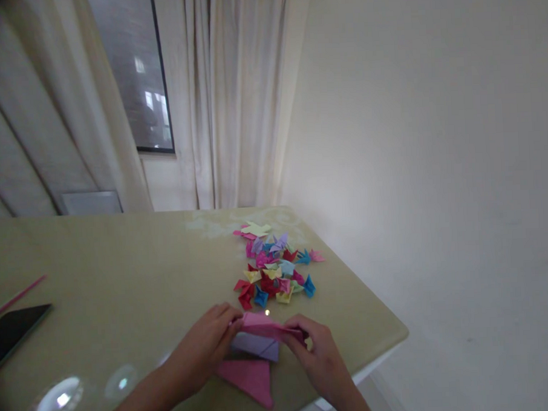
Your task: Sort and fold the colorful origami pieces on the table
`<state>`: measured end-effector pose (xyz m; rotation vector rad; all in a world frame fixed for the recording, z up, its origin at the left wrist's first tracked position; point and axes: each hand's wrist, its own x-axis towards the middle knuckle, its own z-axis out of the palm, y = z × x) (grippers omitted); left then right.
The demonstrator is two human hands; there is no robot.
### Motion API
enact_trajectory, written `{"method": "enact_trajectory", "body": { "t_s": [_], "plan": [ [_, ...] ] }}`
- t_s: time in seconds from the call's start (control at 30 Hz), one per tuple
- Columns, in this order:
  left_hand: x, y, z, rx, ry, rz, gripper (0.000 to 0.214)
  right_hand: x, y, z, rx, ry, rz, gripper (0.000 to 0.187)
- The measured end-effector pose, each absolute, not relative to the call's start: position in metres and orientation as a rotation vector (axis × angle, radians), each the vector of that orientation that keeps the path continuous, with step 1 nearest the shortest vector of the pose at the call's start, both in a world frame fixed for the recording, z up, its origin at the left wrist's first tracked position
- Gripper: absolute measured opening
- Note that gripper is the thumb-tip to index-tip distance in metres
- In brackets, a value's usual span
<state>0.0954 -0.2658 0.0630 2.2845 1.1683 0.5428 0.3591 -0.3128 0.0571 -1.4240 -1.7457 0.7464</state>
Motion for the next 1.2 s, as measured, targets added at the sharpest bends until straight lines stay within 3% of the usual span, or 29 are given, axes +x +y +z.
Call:
{"method": "enact_trajectory", "body": {
  "t_s": [0.13,0.3,0.53,0.63,0.73,0.93,1.2],
  "plan": [
    [0.084,-0.261,0.045,2.397,1.241,0.384,0.020,0.360,-0.311,0.045,-1.481,-1.678,0.852,0.034],
    [0.073,-0.268,0.029,2.393,1.311,0.367,0.017,0.336,-0.307,0.044,-1.363,-1.719,0.963,0.027],
    [0.061,-0.270,0.020,2.233,1.299,0.511,0.016,0.321,-0.299,0.048,-1.449,-1.888,0.777,0.023],
    [0.058,-0.258,0.029,2.136,1.275,0.648,0.025,0.320,-0.298,0.045,-1.500,-1.941,0.733,0.021],
    [0.066,-0.243,0.038,2.197,1.331,0.553,0.033,0.316,-0.299,0.041,-1.571,-1.980,0.677,0.024],
    [0.090,-0.229,0.035,2.302,1.417,0.307,0.015,0.304,-0.303,0.032,-1.667,-1.952,0.495,0.040],
    [0.070,-0.248,0.055,2.017,1.178,0.662,0.016,0.303,-0.306,0.025,-1.721,-1.859,0.370,0.036]
  ]
}}
